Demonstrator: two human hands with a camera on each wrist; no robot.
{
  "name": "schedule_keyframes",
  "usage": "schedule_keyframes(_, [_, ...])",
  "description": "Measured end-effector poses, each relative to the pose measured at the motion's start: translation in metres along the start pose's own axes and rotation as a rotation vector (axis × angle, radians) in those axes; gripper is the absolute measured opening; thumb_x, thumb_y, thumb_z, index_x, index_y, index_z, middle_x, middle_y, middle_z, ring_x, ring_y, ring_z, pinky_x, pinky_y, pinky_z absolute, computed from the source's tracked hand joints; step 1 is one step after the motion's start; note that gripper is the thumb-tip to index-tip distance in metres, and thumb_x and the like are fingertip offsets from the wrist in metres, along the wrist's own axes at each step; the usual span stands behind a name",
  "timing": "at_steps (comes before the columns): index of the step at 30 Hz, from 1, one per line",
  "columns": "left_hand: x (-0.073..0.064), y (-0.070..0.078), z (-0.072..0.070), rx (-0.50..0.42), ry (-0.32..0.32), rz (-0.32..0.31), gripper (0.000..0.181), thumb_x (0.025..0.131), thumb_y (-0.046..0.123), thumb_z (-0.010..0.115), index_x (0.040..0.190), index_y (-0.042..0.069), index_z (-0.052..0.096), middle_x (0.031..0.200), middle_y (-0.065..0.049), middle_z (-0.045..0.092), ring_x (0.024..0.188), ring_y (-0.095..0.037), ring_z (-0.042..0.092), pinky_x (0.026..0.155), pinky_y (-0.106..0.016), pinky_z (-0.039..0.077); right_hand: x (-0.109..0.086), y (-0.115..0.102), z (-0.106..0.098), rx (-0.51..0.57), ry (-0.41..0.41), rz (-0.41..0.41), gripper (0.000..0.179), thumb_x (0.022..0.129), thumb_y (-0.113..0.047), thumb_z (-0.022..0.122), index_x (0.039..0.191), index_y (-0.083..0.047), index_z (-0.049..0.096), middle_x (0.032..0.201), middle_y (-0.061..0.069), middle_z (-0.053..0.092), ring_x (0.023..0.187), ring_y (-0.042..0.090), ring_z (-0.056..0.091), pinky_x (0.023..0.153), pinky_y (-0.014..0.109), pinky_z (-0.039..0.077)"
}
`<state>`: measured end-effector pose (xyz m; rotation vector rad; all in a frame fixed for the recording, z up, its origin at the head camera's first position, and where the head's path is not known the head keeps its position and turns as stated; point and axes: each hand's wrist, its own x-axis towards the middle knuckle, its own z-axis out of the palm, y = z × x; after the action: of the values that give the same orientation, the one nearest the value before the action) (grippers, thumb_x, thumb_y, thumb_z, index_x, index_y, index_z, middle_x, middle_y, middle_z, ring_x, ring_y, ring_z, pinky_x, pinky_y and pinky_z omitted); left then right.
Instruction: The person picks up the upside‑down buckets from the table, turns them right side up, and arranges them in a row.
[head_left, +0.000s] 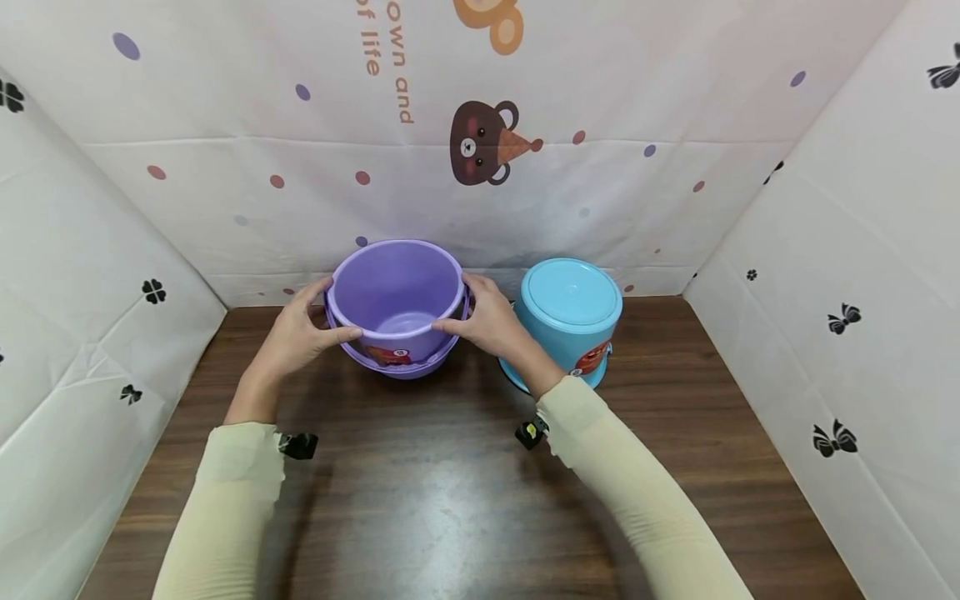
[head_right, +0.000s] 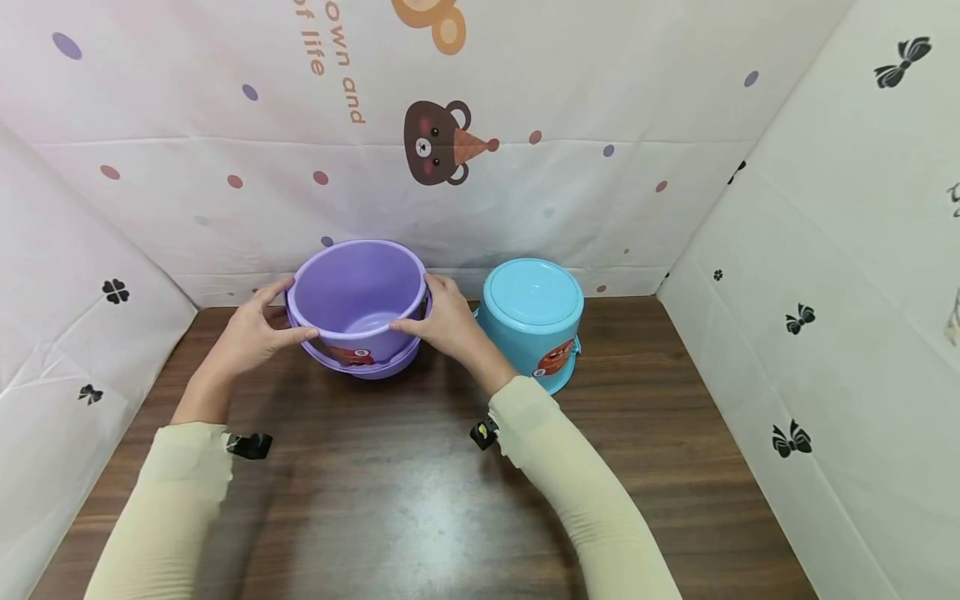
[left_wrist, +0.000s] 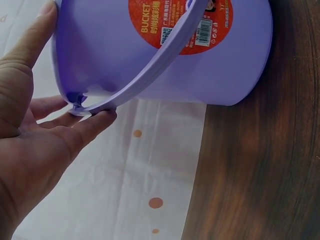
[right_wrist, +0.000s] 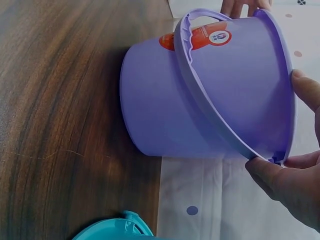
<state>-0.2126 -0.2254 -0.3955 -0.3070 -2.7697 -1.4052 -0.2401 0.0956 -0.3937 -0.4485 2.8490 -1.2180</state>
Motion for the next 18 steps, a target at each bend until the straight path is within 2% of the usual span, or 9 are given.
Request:
schedule_keyframes(8, [0.0004, -0.0011, -0.0029, -0.002, 0.012, -0.007, 0.101, 0.084, 0.027, 0.088, 0.163, 0.008, 0.029, 0.164, -0.019, 0.034, 0.139, -0.046, 0.049, 0.099, -0.051, 0.054, 0.0013, -0.0027, 0.0023, 0.005, 0.006, 0.002, 0.105, 0.081, -0.046, 0.087, 0.161, -0.005, 0.032, 0.161, 0.018, 0.037, 0.147, 0.035, 0.042, 0.118, 0.051, 0.040])
schedule_keyframes(14, [-0.0002, -0.0030, -0.0037, -0.016, 0.002, 0.011, 0.102, 0.083, 0.022, 0.088, 0.163, 0.005, 0.027, 0.165, -0.021, 0.031, 0.139, -0.050, 0.048, 0.094, -0.042, 0.058, -0.0003, -0.0031, 0.0046, 0.016, 0.010, -0.005, 0.105, 0.081, -0.047, 0.086, 0.161, -0.006, 0.033, 0.160, 0.017, 0.038, 0.146, 0.034, 0.042, 0.118, 0.050, 0.041])
schedule_keyframes(18, [-0.0007, -0.0043, -0.0020, -0.036, 0.010, 0.030, 0.100, 0.083, 0.021, 0.088, 0.162, 0.004, 0.029, 0.164, -0.020, 0.033, 0.140, -0.047, 0.048, 0.102, -0.051, 0.053, -0.0024, -0.0023, 0.0058, 0.029, 0.010, -0.017, 0.105, 0.082, -0.049, 0.085, 0.162, -0.007, 0.032, 0.161, 0.016, 0.037, 0.146, 0.033, 0.042, 0.119, 0.050, 0.040])
